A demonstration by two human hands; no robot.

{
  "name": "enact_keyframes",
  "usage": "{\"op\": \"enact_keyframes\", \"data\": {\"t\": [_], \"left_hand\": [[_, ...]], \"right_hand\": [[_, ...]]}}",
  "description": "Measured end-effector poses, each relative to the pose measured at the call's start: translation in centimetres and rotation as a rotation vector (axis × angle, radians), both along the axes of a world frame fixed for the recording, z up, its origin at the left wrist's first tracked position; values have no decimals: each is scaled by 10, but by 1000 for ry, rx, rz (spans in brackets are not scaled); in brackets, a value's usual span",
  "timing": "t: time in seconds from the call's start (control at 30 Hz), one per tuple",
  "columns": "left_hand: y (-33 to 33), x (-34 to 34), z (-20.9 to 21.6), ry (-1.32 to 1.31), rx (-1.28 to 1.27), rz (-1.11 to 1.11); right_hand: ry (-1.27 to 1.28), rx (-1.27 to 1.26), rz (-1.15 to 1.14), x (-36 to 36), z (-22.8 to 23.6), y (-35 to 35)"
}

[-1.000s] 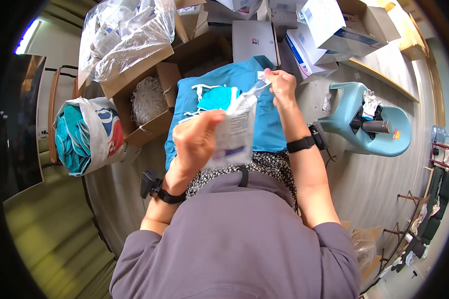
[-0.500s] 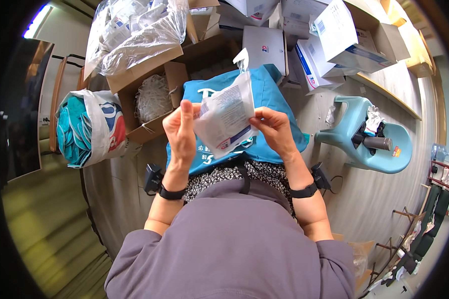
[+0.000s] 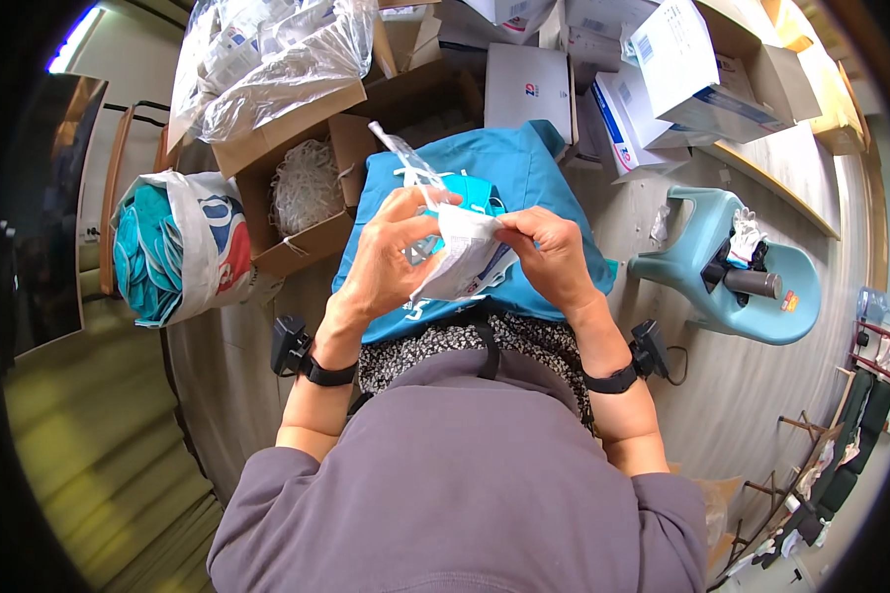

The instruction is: Organizing and preparing face masks by removing them from individual packaging and sorting them.

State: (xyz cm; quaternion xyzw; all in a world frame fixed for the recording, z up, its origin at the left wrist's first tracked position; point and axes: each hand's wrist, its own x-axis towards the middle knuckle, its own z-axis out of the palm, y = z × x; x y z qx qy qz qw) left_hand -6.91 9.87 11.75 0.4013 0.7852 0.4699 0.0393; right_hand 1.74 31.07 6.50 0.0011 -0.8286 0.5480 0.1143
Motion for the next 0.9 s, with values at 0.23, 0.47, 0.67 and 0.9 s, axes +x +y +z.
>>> {"op": "enact_keyframes", "data": {"t": [0.23, 0.47, 0.67, 0.9], "left_hand": [[-31, -11, -7, -241, 434, 610], [-60, -5, -63, -538, 148, 416], [-12, 3, -37, -782, 142, 288], [-16, -68, -23, -714, 292, 337]], "right_hand": [[-41, 62, -288, 7, -9, 37], [-36, -286, -575, 5, -29, 87], [-134, -404, -481, -18, -11, 24], [-196, -501, -336, -44, -9, -2]]}}
